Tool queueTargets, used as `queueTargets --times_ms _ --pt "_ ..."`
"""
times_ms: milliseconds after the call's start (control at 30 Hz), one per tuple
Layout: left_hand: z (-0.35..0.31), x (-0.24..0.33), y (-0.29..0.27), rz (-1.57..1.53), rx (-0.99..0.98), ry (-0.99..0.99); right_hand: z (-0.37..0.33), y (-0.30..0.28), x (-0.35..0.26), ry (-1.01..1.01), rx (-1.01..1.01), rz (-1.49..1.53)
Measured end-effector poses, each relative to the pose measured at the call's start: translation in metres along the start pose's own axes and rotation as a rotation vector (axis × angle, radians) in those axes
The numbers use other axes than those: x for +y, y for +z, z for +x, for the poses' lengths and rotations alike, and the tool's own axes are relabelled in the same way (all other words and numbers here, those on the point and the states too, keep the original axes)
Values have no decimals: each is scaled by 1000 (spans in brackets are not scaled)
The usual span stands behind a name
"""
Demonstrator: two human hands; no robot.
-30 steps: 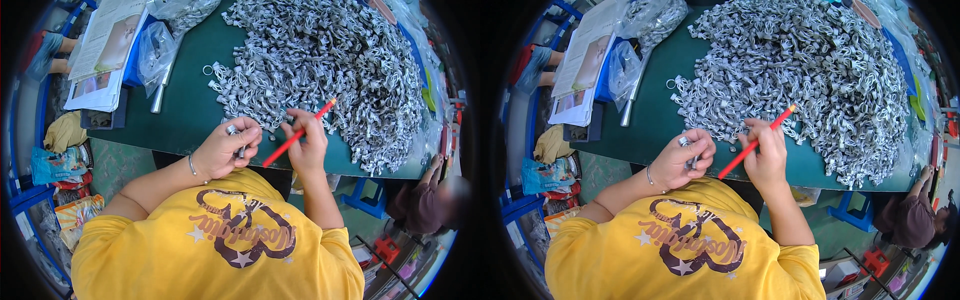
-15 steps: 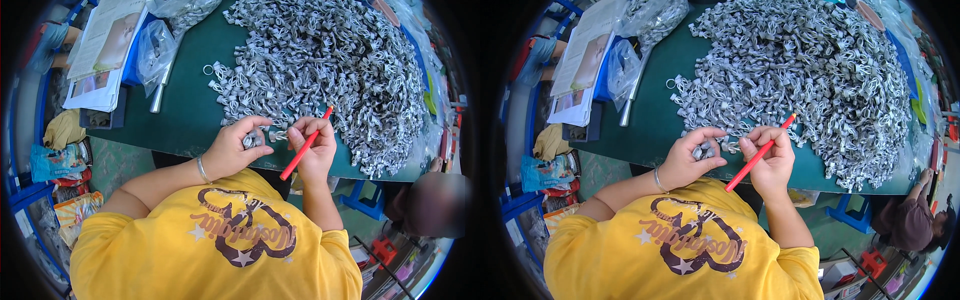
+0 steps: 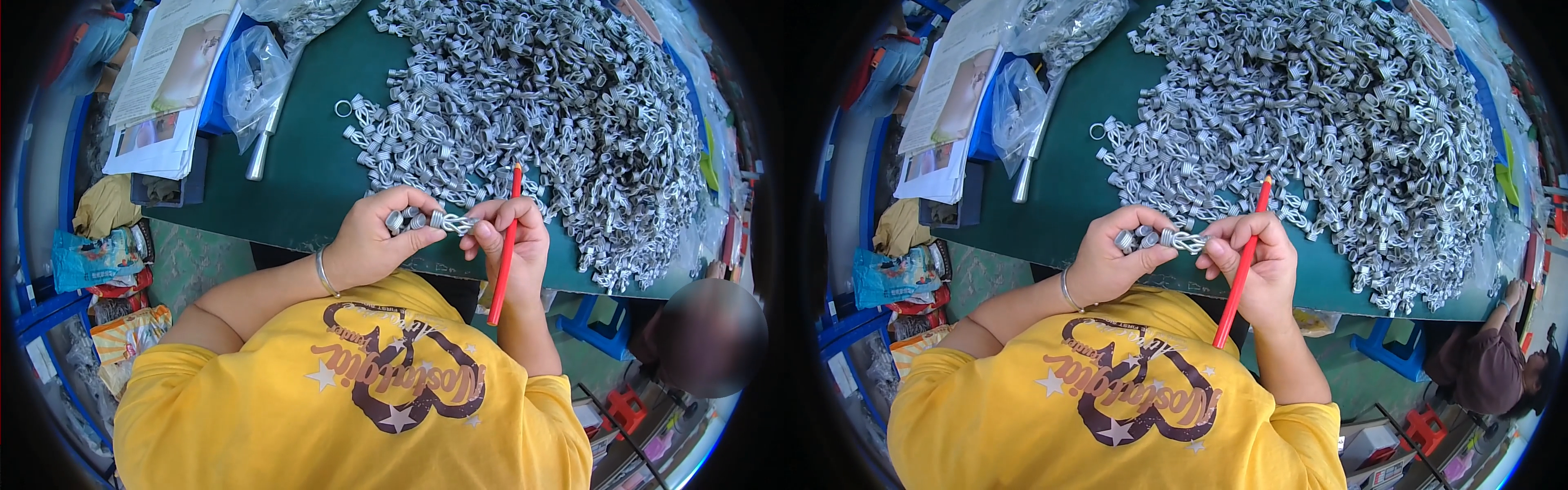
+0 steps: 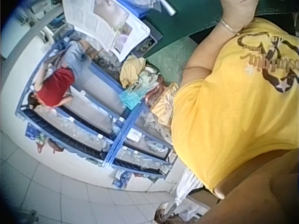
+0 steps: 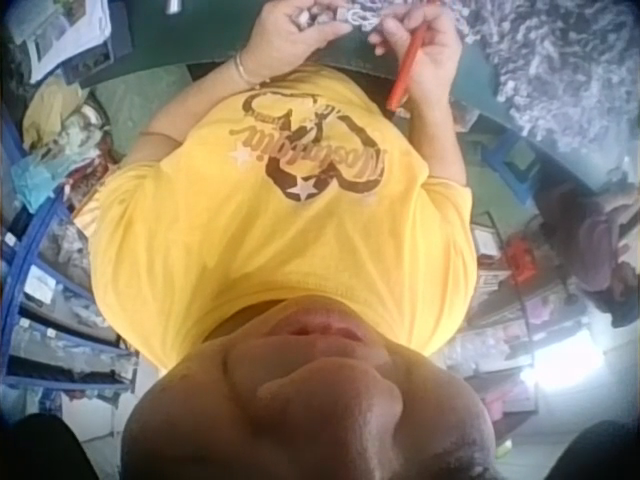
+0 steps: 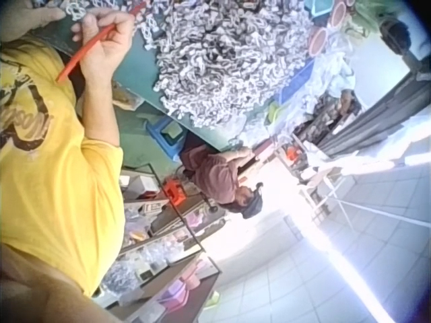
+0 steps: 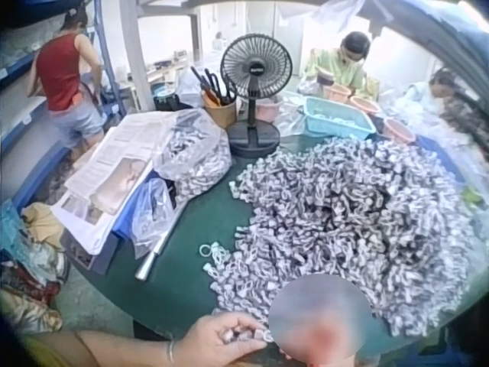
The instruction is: The person picks up a white component and a metal ring from a pile, fits the ring onto the component, and checks the fit using a red tool.
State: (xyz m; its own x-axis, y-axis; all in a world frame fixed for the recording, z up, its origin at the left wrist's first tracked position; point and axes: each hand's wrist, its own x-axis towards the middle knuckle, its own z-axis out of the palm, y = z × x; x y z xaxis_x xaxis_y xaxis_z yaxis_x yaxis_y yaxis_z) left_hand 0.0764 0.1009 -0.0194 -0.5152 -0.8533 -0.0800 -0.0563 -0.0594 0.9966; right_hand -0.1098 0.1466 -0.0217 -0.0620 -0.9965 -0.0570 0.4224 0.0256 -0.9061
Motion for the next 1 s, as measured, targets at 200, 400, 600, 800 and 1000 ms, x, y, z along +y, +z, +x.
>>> queueTargets --times_ms 200,400,600,800,1000 --pt "3 -1 0 -115 2 93 1 -8 12 -475 -61 -503" --pt "0 0 -1 -255 23 -84 -2 1 14 -538 -8 -347" --pt "-1 0 -2 -367 -40 -196 -1 8 13 -642 -26 -421" --pt "-1 -4 -2 -537 -77 -349 0 20 7 -720 -28 -637" --pt "2 0 -9 -995 -81 -470 12 19 7 -839 -168 -790"
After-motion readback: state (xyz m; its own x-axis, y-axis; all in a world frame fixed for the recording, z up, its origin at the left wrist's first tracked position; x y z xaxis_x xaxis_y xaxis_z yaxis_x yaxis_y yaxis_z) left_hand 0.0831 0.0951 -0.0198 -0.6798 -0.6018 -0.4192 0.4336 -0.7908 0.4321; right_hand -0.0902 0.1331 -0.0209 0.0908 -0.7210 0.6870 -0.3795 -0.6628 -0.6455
